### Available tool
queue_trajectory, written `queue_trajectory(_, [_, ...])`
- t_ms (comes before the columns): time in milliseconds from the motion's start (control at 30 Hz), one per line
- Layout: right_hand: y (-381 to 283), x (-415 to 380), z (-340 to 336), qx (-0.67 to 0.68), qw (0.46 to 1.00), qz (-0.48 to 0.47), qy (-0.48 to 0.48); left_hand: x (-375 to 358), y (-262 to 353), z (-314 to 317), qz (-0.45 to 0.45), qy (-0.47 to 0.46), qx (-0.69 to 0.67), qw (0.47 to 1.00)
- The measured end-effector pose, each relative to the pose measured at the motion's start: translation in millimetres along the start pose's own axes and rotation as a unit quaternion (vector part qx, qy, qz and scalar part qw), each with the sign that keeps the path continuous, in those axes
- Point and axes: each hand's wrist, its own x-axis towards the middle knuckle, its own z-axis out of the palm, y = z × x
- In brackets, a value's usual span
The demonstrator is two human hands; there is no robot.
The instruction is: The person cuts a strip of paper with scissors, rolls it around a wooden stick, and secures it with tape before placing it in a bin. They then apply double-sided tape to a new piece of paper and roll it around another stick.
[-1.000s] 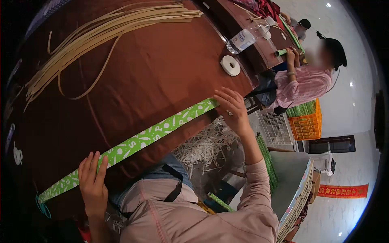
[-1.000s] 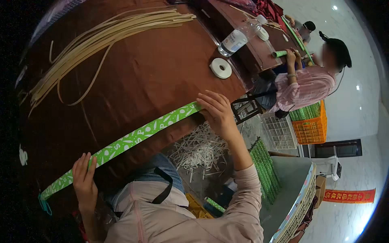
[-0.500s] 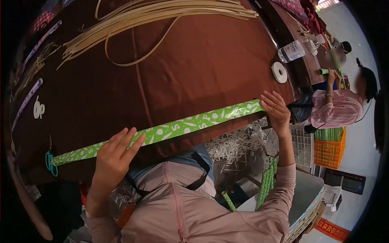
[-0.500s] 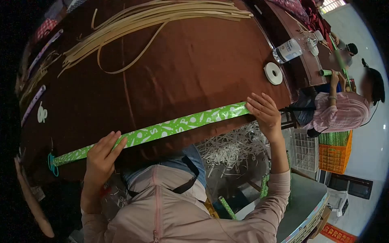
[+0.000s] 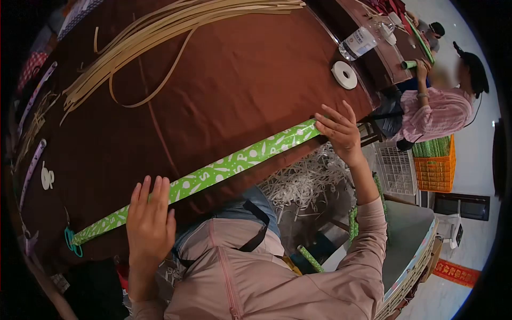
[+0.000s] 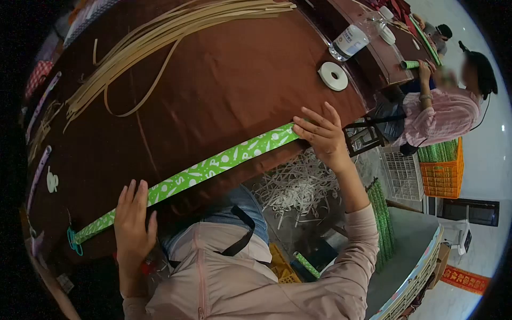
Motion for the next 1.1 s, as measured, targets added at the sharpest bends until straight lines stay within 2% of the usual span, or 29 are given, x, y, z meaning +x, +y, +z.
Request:
queue_trajectory(100, [-1, 2, -4, 0.022, 1.000, 0.014, -0.015, 37, 34, 5, 0.012, -0.035, -0.049, 0.998])
queue_trajectory(167, [0, 2, -5, 0.026, 1.000, 0.004, -0.016, 71, 52, 23, 0.045, 0.007, -0.073, 0.996])
queue_trajectory(333, [1, 2, -5, 0.028, 0.999, -0.007, -0.017, 118, 84, 49, 0.074, 0.038, -0.087, 0.993])
queue_trajectory(500, [-1, 5, -7, 0.023, 1.000, 0.001, -0.010, 118, 84, 70, 0.106, 0.039, -0.056, 0.992])
queue_trajectory(700, [2, 1, -6, 0.019, 1.000, -0.001, -0.015, 114, 80, 64, 0.172, 0.036, -0.049, 0.983])
queue_trajectory(933, [-4, -7, -2, 0.010, 1.000, 0.022, 0.000, 115, 79, 61, 0.191, 0.015, -0.050, 0.980])
queue_trajectory(1033, [-19, -9, -2, 0.026, 0.998, 0.057, 0.033, 115, 79, 60, 0.192, 0.015, -0.048, 0.980])
queue_trajectory(1100, [-32, -12, 3, 0.152, 0.950, 0.205, 0.177, 116, 81, 61, 0.195, 0.018, -0.050, 0.979])
